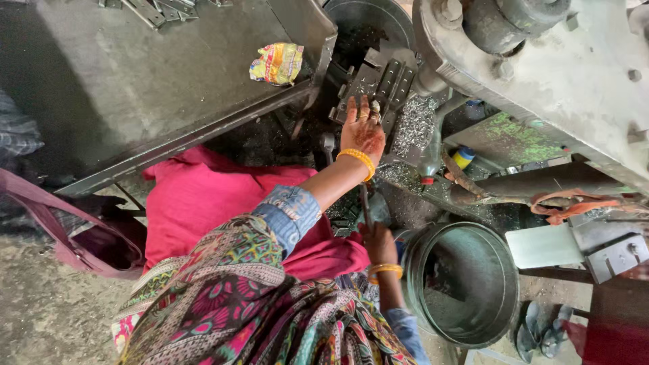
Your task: The person positions metal hinge components into a punching machine, activates the press, and then retrieves the finished hinges and places them into a bin.
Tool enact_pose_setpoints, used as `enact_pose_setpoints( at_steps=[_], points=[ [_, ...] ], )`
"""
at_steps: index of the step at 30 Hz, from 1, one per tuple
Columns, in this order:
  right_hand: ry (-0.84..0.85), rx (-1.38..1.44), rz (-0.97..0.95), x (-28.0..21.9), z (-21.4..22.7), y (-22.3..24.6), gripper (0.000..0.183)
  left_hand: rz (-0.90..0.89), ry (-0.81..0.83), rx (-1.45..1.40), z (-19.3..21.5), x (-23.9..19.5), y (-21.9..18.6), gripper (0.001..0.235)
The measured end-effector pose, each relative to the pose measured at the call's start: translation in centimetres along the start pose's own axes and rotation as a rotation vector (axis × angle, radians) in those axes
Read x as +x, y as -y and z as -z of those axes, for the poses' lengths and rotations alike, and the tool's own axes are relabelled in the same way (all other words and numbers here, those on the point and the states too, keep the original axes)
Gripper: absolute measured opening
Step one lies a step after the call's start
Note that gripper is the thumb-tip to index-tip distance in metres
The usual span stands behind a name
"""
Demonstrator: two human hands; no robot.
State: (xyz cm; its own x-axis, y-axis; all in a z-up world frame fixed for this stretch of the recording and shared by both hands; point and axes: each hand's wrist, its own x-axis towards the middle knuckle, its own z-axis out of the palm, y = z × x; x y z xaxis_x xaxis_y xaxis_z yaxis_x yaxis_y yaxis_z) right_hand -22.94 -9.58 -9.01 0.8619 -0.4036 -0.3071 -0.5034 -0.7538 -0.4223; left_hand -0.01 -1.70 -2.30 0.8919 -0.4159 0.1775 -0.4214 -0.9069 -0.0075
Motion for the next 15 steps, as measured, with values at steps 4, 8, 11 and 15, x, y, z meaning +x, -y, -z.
enact_pose_setpoints(
  at_steps=[4,8,11,15],
  points=[
    [-0.046,-0.073,-0.08,-0.5,-3.7,-2.5,0.05,-0.089,0.046,-0.021,2.1,-3.6,2.1,0.05],
    [-0.045,-0.053,-0.04,2.3,-0.8,-5.0,0.049,-0.144,0.09,0.088,5.7,-3.1,2.1,0.044],
    [-0.086,0.031,-0.004,2.7,-3.7,-5.8,0.049,-0.199,0.119,0.186,6.7,-3.4,1.5,0.04],
    [-0.12,0.14,0.024,2.7,-8.2,-5.8,0.051,-0.183,0.001,0.106,6.3,-3.5,2.8,0.04]
  ],
)
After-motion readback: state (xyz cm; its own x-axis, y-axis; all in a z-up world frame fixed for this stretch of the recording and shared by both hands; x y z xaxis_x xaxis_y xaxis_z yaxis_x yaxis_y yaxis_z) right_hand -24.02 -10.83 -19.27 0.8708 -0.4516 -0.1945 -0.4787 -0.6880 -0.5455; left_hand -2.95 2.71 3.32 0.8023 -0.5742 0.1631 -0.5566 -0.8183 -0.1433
